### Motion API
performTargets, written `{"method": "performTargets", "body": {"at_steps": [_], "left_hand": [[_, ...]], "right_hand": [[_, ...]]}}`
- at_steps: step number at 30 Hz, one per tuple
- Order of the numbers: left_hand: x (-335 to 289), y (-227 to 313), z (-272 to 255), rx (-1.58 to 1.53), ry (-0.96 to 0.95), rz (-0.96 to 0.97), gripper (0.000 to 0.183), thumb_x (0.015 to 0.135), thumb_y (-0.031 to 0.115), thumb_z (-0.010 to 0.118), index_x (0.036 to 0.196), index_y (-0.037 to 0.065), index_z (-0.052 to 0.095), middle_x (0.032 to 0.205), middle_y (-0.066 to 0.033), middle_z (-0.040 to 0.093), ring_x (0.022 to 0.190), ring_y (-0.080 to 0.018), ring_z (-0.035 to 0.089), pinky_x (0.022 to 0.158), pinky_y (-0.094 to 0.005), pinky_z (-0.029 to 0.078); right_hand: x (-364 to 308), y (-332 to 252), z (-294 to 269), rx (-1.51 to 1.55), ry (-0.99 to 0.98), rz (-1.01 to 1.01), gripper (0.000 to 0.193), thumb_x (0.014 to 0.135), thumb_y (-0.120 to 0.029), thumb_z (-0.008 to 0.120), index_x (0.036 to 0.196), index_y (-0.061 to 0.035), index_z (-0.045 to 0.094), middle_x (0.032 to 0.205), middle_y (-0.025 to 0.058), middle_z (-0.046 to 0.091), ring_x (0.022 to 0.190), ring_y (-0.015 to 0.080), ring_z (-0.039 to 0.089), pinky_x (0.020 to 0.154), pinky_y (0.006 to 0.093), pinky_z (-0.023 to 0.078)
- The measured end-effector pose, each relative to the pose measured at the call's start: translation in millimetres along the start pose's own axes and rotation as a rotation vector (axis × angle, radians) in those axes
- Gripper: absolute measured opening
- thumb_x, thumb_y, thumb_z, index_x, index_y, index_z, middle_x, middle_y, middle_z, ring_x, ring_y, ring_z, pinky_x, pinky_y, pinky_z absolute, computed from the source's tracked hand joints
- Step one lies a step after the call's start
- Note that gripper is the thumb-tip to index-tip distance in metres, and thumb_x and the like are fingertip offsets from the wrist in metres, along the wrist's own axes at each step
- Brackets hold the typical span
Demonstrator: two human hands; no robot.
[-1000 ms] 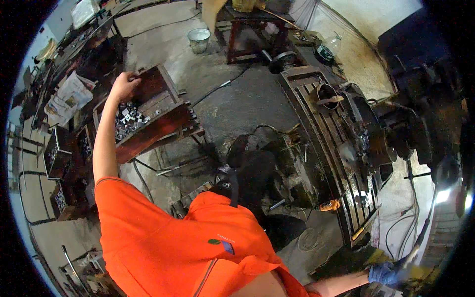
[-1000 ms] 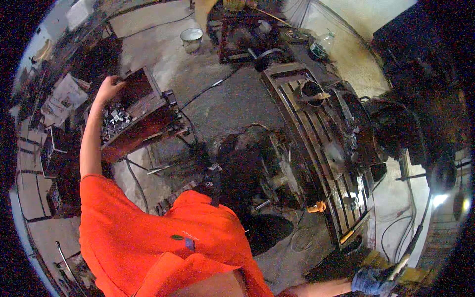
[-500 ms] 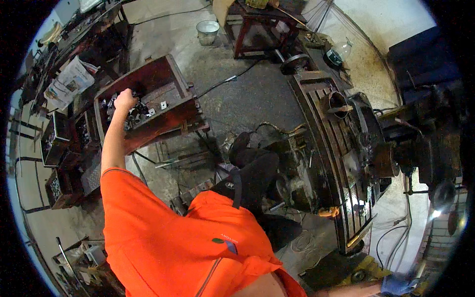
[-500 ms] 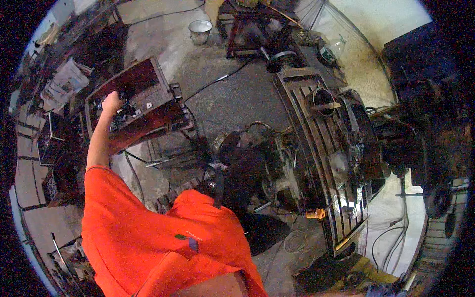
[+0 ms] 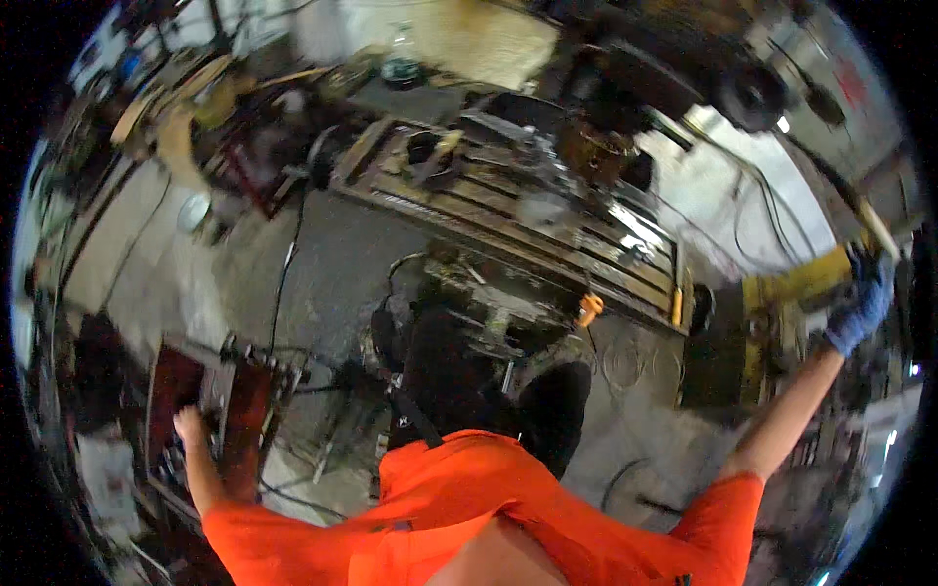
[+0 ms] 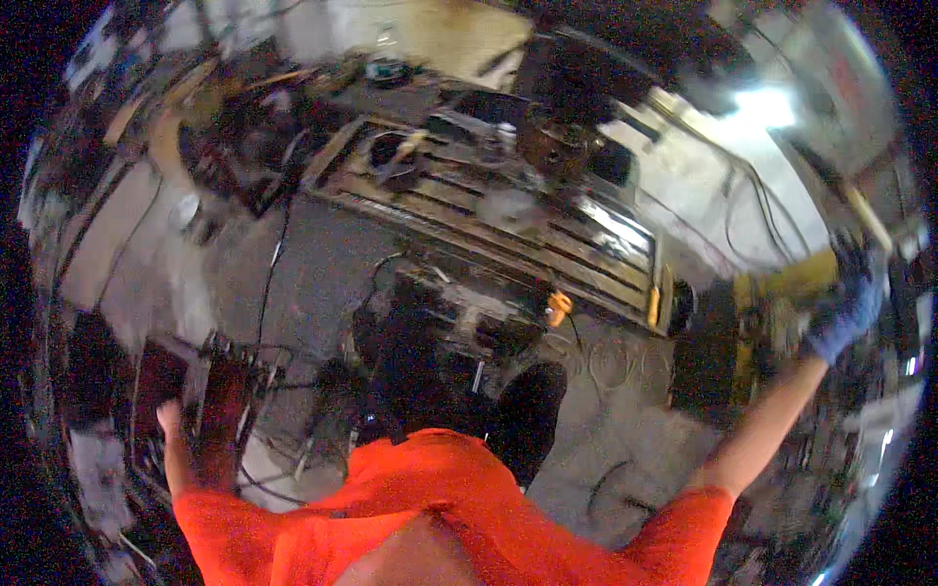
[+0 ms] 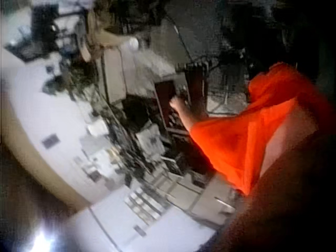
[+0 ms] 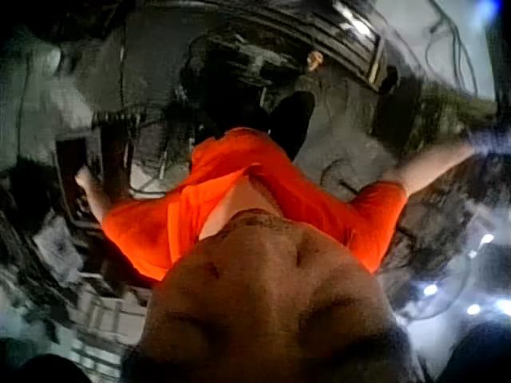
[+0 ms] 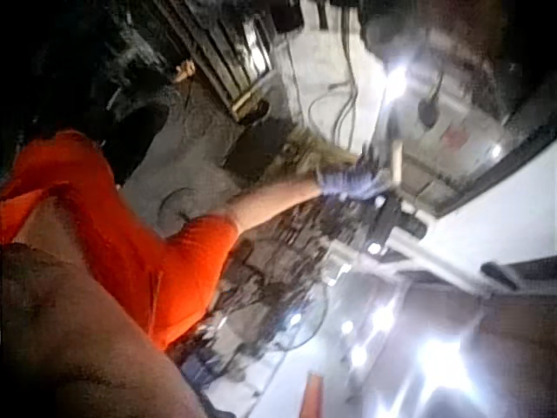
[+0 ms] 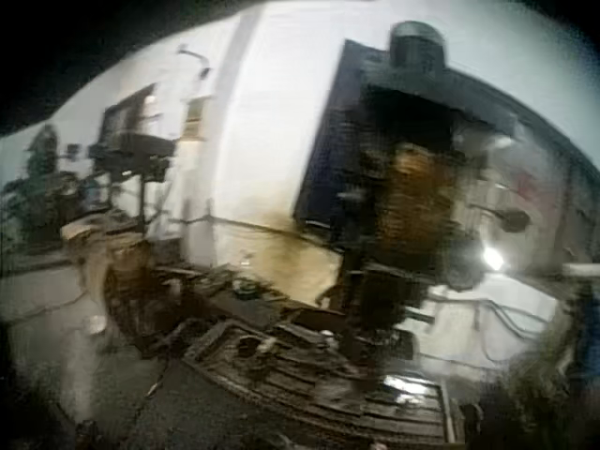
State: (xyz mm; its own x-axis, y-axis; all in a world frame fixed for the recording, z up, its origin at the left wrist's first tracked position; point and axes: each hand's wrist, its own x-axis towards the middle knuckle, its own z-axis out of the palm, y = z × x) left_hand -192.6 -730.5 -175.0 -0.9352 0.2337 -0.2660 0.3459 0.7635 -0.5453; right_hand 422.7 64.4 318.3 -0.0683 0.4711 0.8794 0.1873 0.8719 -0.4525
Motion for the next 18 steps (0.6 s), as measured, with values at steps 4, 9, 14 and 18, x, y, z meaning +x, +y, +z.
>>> {"method": "performTargets", "body": {"at_steps": [4, 9, 14, 18], "left_hand": [[11, -8, -3, -0.093, -0.043, -0.158, 0.016, 0.076, 0.024, 0.057, 0.087, 0.013, 0.060, 0.089, -0.0078, 0.064, 0.083, -0.0233, 0.062, 0.067, -0.0376, 0.050], [-17, -29, -15, -0.564, 0.266, -0.399, 0.021, 0.075, 0.022, 0.059, 0.086, 0.004, 0.059, 0.078, -0.0118, 0.063, 0.065, -0.0267, 0.061, 0.053, -0.0362, 0.048], [-20, -28, -111, -2.034, 0.297, -0.418, 0.019, 0.081, 0.016, 0.055, 0.092, 0.000, 0.057, 0.083, -0.0054, 0.057, 0.068, -0.0145, 0.053, 0.054, -0.0290, 0.046], [10, -35, -157, -2.349, 0.406, -0.025, 0.022, 0.084, 0.016, 0.053, 0.097, -0.002, 0.053, 0.093, -0.0086, 0.055, 0.072, -0.0179, 0.054, 0.072, -0.0322, 0.048]], "right_hand": [[-67, -35, 20, -0.018, 0.089, 0.014, 0.040, 0.091, -0.028, 0.041, 0.116, 0.0015, 0.050, 0.097, 0.0115, 0.059, 0.084, 0.0187, 0.058, 0.076, 0.0286, 0.045], [-180, -18, 56, 0.133, -0.071, 0.586, 0.021, 0.075, -0.014, 0.062, 0.092, -0.0008, 0.061, 0.080, 0.0063, 0.062, 0.068, 0.0141, 0.057, 0.067, 0.0295, 0.046], [-325, 70, 100, 0.081, -0.463, 1.096, 0.027, 0.077, -0.019, 0.063, 0.097, -0.0022, 0.062, 0.080, 0.0031, 0.061, 0.067, 0.0108, 0.054, 0.058, 0.0256, 0.045], [-413, 144, 155, 0.039, -0.682, 1.316, 0.038, 0.071, -0.032, 0.068, 0.094, -0.0037, 0.062, 0.084, 0.0035, 0.062, 0.073, 0.0155, 0.054, 0.065, 0.0311, 0.044]]}}
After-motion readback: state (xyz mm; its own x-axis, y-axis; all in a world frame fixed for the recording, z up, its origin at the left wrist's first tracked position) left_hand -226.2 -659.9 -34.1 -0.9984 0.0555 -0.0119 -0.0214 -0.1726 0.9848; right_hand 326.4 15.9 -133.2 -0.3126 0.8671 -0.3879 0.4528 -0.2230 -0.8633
